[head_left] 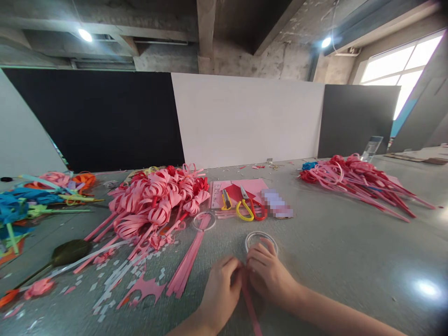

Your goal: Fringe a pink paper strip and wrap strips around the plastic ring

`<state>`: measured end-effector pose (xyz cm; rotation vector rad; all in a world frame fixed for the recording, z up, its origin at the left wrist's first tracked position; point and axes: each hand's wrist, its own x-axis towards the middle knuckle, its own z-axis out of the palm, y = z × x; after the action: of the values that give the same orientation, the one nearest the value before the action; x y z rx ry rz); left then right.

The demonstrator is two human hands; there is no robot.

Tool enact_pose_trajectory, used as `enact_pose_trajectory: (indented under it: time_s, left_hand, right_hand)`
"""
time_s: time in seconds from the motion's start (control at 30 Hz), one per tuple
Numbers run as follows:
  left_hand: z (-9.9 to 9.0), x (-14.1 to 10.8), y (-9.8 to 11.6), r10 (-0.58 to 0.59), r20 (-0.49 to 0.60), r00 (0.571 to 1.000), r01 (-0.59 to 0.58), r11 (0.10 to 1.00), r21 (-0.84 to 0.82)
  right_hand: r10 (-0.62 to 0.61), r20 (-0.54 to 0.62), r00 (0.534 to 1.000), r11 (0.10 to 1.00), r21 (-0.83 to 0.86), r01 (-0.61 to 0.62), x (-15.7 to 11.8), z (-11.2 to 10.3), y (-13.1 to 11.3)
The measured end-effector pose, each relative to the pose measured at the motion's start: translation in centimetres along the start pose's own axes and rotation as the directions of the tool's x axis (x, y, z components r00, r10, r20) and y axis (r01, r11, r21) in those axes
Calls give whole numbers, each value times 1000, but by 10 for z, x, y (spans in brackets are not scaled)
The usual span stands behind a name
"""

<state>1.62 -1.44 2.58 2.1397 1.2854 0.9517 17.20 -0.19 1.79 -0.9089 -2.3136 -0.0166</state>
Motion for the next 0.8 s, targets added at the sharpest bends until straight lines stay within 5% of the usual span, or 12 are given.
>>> enact_pose_trajectory:
  time_s: [0.3, 0.8]
  left_hand:
    - [0, 4, 0, -61, 89, 994, 76, 980, -185]
    - [10, -2, -1, -111, 27, 994, 114, 962, -247]
  right_hand:
    - [-80, -45, 996, 993, -94, 76, -2, 1, 0]
    - [-84, -151, 985, 996, -34, 80, 2, -6, -5]
